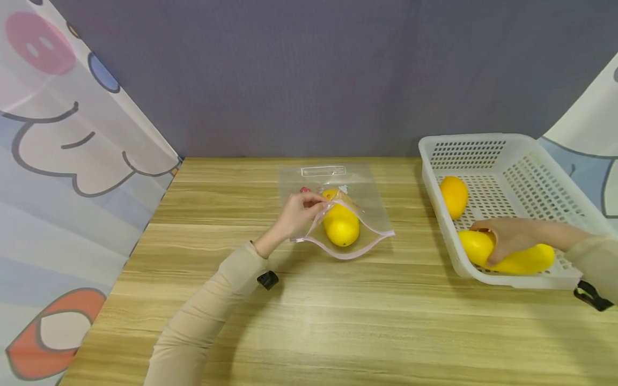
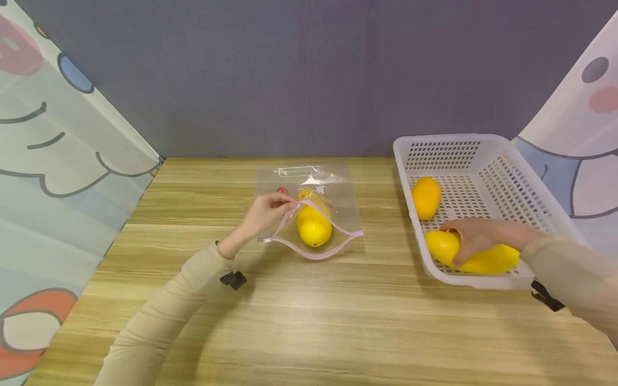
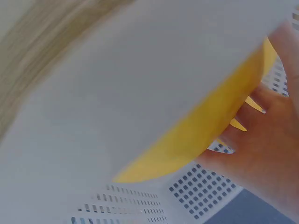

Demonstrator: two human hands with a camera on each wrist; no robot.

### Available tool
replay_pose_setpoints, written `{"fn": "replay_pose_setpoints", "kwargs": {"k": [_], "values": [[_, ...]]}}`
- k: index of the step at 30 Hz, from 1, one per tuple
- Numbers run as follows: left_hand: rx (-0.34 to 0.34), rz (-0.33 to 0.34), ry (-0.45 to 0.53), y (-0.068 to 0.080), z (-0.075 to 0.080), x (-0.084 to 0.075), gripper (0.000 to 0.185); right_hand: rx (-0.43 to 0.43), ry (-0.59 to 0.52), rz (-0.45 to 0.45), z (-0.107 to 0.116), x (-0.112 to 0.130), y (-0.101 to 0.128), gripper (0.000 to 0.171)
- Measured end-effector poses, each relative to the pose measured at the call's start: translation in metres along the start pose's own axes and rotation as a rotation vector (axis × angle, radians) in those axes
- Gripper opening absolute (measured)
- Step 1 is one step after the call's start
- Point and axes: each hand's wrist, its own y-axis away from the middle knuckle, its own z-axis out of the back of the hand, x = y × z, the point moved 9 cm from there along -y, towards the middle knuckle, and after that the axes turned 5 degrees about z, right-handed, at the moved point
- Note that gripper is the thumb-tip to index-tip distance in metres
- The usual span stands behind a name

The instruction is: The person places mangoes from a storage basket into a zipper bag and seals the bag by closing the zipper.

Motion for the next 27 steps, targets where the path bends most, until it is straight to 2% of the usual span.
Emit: {"fn": "replay_pose_setpoints", "kwargs": {"k": [10, 20, 27], "values": [[-0.014, -0.009, 0.031, -0.001, 0.002, 0.000, 0.014, -0.203, 0.027, 0.082, 0.022, 0.010, 0.013, 0.068], [-0.023, -0.001, 0.047, -0.003, 0.004, 0.001, 0.014, -0.368, 0.114, 0.086, 0.037, 0.026, 0.023, 0.073], [-0.009, 0.015, 0.104, -0.003, 0.003, 0.002, 0.014, -0.493, 0.159, 0.102, 0.046, 0.035, 0.031, 0.074]]}}
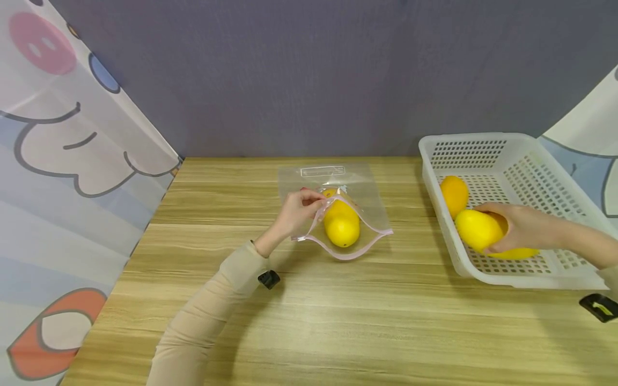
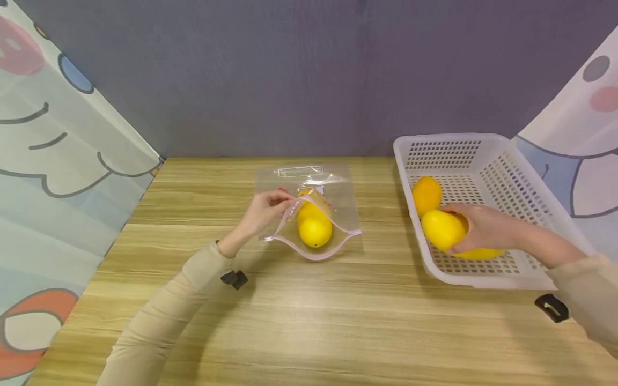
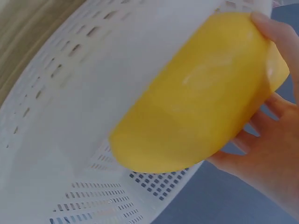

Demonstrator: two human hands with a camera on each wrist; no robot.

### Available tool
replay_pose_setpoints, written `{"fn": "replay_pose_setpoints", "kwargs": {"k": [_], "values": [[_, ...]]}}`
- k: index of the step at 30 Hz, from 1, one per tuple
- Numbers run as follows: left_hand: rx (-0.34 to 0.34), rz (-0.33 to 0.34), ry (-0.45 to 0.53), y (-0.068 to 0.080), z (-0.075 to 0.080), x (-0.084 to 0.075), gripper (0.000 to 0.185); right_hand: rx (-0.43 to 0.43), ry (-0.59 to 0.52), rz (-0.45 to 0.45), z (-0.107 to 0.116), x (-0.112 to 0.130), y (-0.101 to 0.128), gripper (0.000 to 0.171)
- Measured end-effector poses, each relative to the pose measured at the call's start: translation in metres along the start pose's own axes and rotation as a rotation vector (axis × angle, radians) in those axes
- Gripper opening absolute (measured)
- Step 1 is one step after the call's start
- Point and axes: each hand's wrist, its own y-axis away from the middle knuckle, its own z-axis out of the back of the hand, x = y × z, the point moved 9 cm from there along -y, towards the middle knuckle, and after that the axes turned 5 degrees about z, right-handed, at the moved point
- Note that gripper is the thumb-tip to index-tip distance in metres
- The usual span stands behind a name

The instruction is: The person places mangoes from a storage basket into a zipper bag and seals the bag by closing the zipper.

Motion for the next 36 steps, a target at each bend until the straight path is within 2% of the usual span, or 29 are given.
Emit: {"fn": "replay_pose_setpoints", "kwargs": {"k": [5, 11, 17, 22, 30, 36], "values": [[-0.003, -0.006, 0.011, 0.000, 0.000, -0.002, 0.014, -0.061, 0.016, -0.019, 0.010, 0.002, 0.002, 0.078], [0.002, -0.010, 0.020, 0.000, 0.000, -0.003, 0.015, -0.089, 0.015, -0.060, 0.020, 0.004, 0.003, 0.081], [0.001, -0.001, 0.042, 0.000, 0.000, -0.002, 0.015, -0.130, 0.044, -0.024, 0.028, 0.013, 0.002, 0.081], [0.004, 0.005, 0.045, -0.001, 0.000, -0.001, 0.015, -0.186, 0.006, -0.004, 0.033, 0.023, 0.001, 0.082], [0.005, 0.007, 0.035, -0.001, 0.000, -0.001, 0.015, -0.264, -0.037, 0.078, 0.044, 0.044, -0.001, 0.084], [0.012, 0.003, 0.034, -0.001, -0.001, -0.001, 0.015, -0.316, -0.017, 0.168, 0.051, 0.064, -0.003, 0.084]]}}
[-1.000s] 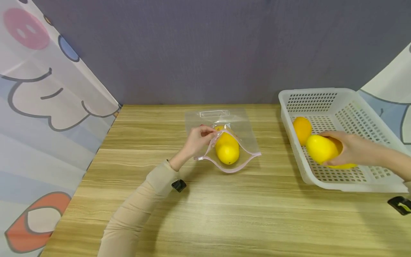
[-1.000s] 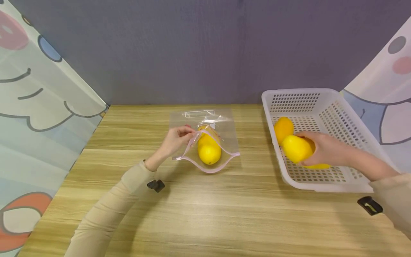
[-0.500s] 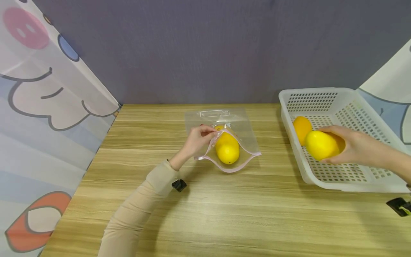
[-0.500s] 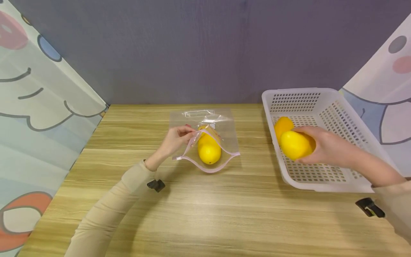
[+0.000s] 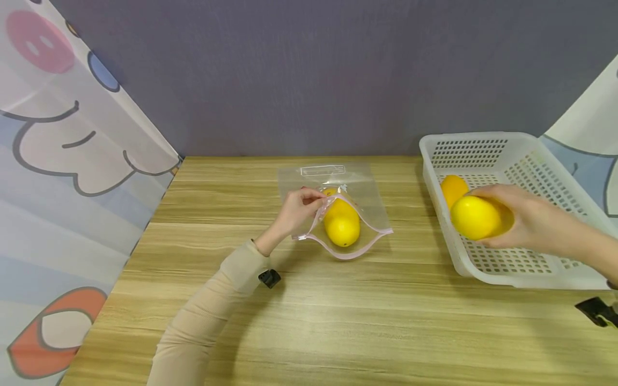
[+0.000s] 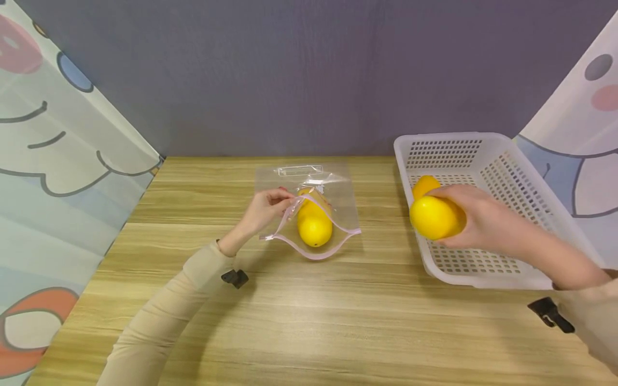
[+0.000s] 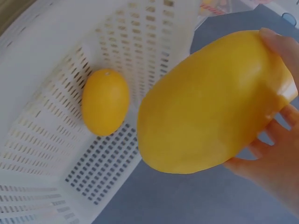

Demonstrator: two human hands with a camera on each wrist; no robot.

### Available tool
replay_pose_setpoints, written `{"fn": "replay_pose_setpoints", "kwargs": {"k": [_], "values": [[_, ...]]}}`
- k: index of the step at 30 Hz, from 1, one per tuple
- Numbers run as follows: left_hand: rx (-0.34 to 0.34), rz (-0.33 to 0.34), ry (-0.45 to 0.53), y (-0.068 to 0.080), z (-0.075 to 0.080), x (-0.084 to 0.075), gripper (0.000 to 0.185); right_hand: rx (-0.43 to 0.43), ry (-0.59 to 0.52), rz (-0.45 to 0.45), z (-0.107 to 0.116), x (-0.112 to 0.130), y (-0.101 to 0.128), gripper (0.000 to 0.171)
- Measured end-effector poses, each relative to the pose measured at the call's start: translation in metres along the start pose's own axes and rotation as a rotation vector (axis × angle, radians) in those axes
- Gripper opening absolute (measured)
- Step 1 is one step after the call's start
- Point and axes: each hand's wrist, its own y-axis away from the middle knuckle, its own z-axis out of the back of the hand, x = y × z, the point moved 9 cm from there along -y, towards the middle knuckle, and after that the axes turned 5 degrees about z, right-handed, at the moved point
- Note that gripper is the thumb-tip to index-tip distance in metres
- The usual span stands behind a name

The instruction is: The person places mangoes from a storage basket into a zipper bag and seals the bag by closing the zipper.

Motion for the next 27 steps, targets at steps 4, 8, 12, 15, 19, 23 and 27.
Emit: {"fn": "replay_pose_setpoints", "kwargs": {"k": [4, 8, 12, 15, 19, 23, 27], "values": [[0.000, -0.019, -0.002, 0.001, 0.000, -0.001, 0.015, -0.037, -0.015, 0.099, 0.003, 0.019, -0.008, 0.081], [-0.001, -0.026, -0.002, 0.001, 0.000, -0.002, 0.015, -0.070, -0.046, 0.157, 0.003, 0.032, -0.015, 0.072], [-0.002, -0.017, 0.001, 0.001, 0.001, -0.002, 0.015, -0.114, -0.070, 0.202, 0.001, 0.043, -0.020, 0.072], [0.001, -0.013, -0.001, 0.000, 0.000, -0.002, 0.016, -0.143, -0.069, 0.234, 0.000, 0.052, -0.023, 0.072], [0.002, -0.010, -0.002, 0.001, 0.000, -0.002, 0.016, -0.157, -0.076, 0.260, -0.003, 0.064, -0.025, 0.071], [-0.001, -0.009, -0.006, 0.001, -0.001, -0.002, 0.015, -0.165, -0.140, 0.288, -0.009, 0.075, -0.028, 0.070], [0.001, -0.015, -0.017, 0.000, -0.001, -0.001, 0.016, -0.179, -0.183, 0.317, -0.016, 0.085, -0.030, 0.067]]}}
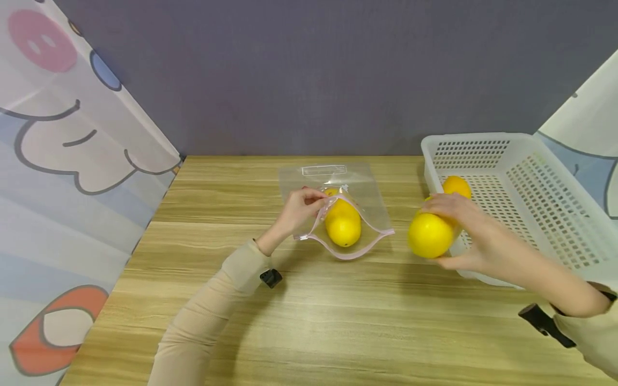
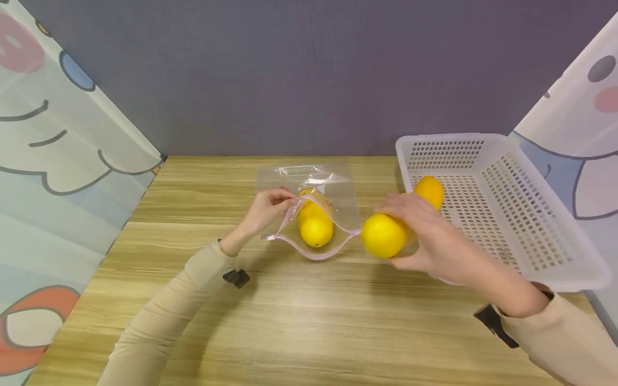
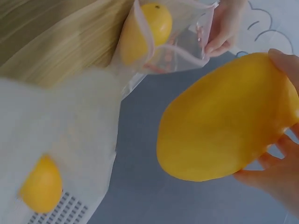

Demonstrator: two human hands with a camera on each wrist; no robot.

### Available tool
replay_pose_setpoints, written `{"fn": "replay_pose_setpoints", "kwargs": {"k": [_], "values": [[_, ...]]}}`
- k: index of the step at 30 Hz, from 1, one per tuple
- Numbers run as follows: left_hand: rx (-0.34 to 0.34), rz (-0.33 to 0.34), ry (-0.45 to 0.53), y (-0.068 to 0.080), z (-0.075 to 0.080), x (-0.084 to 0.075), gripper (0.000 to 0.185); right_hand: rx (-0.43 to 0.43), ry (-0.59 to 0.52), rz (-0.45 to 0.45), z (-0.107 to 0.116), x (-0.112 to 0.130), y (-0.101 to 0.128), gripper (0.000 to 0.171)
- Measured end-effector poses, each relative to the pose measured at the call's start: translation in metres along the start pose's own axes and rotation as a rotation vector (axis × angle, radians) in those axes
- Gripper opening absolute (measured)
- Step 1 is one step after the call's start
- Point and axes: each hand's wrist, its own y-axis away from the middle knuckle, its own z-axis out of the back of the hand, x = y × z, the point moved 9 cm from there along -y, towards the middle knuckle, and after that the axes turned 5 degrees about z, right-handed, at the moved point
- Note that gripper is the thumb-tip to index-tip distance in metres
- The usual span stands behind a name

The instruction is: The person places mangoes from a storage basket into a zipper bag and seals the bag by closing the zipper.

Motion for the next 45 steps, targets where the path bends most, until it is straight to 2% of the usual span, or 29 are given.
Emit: {"fn": "replay_pose_setpoints", "kwargs": {"k": [5, 14, 20, 25, 29, 33, 37, 40, 43, 45], "values": [[0.004, -0.010, 0.003, 0.000, 0.000, 0.000, 0.016, -0.026, -0.028, 0.023, -0.010, 0.009, -0.003, 0.065], [-0.002, 0.006, -0.001, 0.000, 0.000, 0.001, 0.016, -0.066, -0.170, 0.106, -0.033, 0.028, -0.008, 0.060], [0.007, 0.015, 0.010, -0.001, -0.001, 0.002, 0.016, -0.036, -0.253, 0.101, -0.051, 0.032, -0.011, 0.058], [0.011, 0.008, 0.016, -0.001, -0.001, 0.002, 0.016, -0.002, -0.297, 0.071, -0.068, 0.032, -0.014, 0.065], [0.011, 0.004, 0.013, 0.000, -0.001, 0.002, 0.016, 0.006, -0.330, 0.085, -0.082, 0.033, -0.017, 0.072], [0.011, -0.002, 0.021, 0.001, -0.002, 0.001, 0.017, 0.005, -0.343, 0.099, -0.093, 0.035, -0.018, 0.074], [0.016, 0.005, 0.029, 0.007, -0.001, -0.011, 0.017, 0.005, -0.334, 0.091, -0.101, 0.035, -0.020, 0.075], [0.016, 0.003, 0.025, 0.006, -0.002, -0.010, 0.017, -0.012, -0.325, 0.091, -0.105, 0.033, -0.020, 0.077], [0.012, -0.012, 0.022, 0.000, -0.004, 0.001, 0.017, -0.053, -0.327, 0.109, -0.107, 0.032, -0.019, 0.077], [0.010, -0.014, 0.014, 0.000, -0.004, 0.000, 0.016, -0.081, -0.331, 0.115, -0.108, 0.032, -0.019, 0.074]]}}
